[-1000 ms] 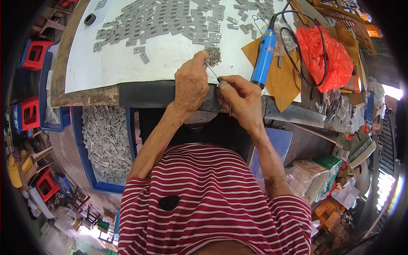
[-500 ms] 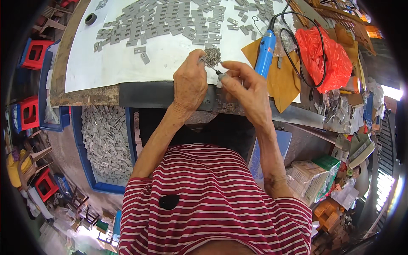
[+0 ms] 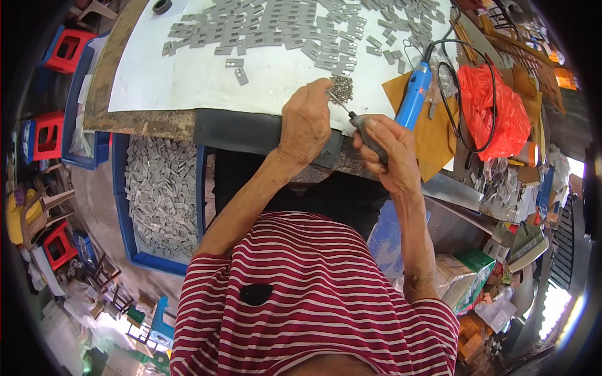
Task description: The person is using an electric screwdriver to fasten tiny screws into small metal components at a workbench.
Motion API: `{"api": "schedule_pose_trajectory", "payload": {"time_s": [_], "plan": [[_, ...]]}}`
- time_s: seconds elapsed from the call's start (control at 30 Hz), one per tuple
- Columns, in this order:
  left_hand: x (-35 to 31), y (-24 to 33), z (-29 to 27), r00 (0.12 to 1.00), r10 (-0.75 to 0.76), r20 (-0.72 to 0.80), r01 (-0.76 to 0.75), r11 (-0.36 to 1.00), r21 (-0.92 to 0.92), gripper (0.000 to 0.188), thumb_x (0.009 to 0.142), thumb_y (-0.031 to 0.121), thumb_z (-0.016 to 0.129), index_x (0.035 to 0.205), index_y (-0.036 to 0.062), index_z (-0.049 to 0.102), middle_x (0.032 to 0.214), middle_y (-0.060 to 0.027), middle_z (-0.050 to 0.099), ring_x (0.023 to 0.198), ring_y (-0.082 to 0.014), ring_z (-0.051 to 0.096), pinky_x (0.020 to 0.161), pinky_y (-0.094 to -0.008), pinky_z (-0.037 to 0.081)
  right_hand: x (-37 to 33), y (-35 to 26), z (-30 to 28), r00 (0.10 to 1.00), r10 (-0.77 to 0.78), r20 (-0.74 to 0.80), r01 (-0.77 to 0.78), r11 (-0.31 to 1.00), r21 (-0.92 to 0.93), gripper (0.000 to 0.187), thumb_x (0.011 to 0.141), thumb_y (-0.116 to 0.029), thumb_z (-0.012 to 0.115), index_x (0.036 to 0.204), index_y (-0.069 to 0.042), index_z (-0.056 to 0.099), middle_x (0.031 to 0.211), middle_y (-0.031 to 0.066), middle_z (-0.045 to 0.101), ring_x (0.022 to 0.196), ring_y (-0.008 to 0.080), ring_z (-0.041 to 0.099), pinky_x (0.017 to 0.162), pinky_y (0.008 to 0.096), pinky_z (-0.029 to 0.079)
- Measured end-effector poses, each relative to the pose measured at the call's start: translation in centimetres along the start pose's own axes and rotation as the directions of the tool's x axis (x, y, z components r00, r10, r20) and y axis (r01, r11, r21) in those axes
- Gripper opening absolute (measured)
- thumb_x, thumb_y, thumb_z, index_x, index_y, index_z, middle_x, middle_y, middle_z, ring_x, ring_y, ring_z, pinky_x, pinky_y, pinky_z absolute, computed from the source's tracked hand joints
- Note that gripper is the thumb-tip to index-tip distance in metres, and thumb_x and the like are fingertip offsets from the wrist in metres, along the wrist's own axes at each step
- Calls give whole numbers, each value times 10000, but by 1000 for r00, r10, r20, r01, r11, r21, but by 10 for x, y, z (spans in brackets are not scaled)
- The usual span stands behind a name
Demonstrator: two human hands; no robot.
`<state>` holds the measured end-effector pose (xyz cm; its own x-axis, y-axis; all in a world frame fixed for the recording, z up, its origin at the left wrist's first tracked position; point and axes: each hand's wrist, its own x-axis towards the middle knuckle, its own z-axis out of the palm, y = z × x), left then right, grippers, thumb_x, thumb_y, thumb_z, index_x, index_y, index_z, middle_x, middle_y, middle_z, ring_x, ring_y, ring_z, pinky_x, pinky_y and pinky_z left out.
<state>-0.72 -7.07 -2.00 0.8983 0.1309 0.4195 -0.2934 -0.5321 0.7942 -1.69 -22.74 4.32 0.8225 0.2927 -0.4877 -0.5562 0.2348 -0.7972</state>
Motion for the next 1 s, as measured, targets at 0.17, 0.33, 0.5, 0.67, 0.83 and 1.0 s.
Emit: {"api": "schedule_pose_trajectory", "payload": {"time_s": [0.17,0.33,0.5,0.67,0.83,1.0], "plan": [[0,1,0,999,29,21,-29,1000,5,188,803,-14,500,988,-17,530,840,-197,576,769,-360,571,660,-389,452,7,-15,-3,999,-52,-2,49,946,-322,209,840,-156,595,935,30,583,643,42,565,492,48,418,387,192,312],[-2,0,-1,1000,-7,27,6,1000,19,186,803,-10,505,988,-16,528,822,-196,577,754,-364,572,648,-385,456,10,-38,13,704,-310,640,581,-268,-769,231,736,-103,637,937,-4,582,740,104,531,601,255,543,555,371,439],[0,0,-4,996,-88,27,89,995,-33,186,824,14,490,1003,-26,522,780,-190,595,687,-344,594,613,-364,467,14,-53,22,767,-368,525,562,-10,-827,376,677,-44,689,1027,-15,556,823,125,520,725,292,555,613,362,437],[5,1,-8,965,-253,69,260,958,-124,227,838,47,477,1047,-34,515,762,-191,618,649,-217,621,589,-307,474,18,-44,27,682,-594,427,547,28,-836,437,665,-136,741,1037,-5,553,901,150,537,800,289,541,666,352,439],[6,-1,-8,944,-313,102,327,927,-185,229,843,49,478,1051,-42,513,759,-147,631,640,-156,608,581,-275,479,26,-41,29,674,-712,196,501,245,-830,455,708,-180,740,1045,35,521,869,133,530,720,216,571,552,308,451],[7,-4,-5,921,-379,86,385,861,-332,230,811,37,479,1014,-66,509,702,-197,612,552,-219,598,520,-317,469,35,-34,32,610,-764,210,536,203,-820,283,766,-160,693,871,12,494,589,99,544,506,153,525,463,276,412]]}}
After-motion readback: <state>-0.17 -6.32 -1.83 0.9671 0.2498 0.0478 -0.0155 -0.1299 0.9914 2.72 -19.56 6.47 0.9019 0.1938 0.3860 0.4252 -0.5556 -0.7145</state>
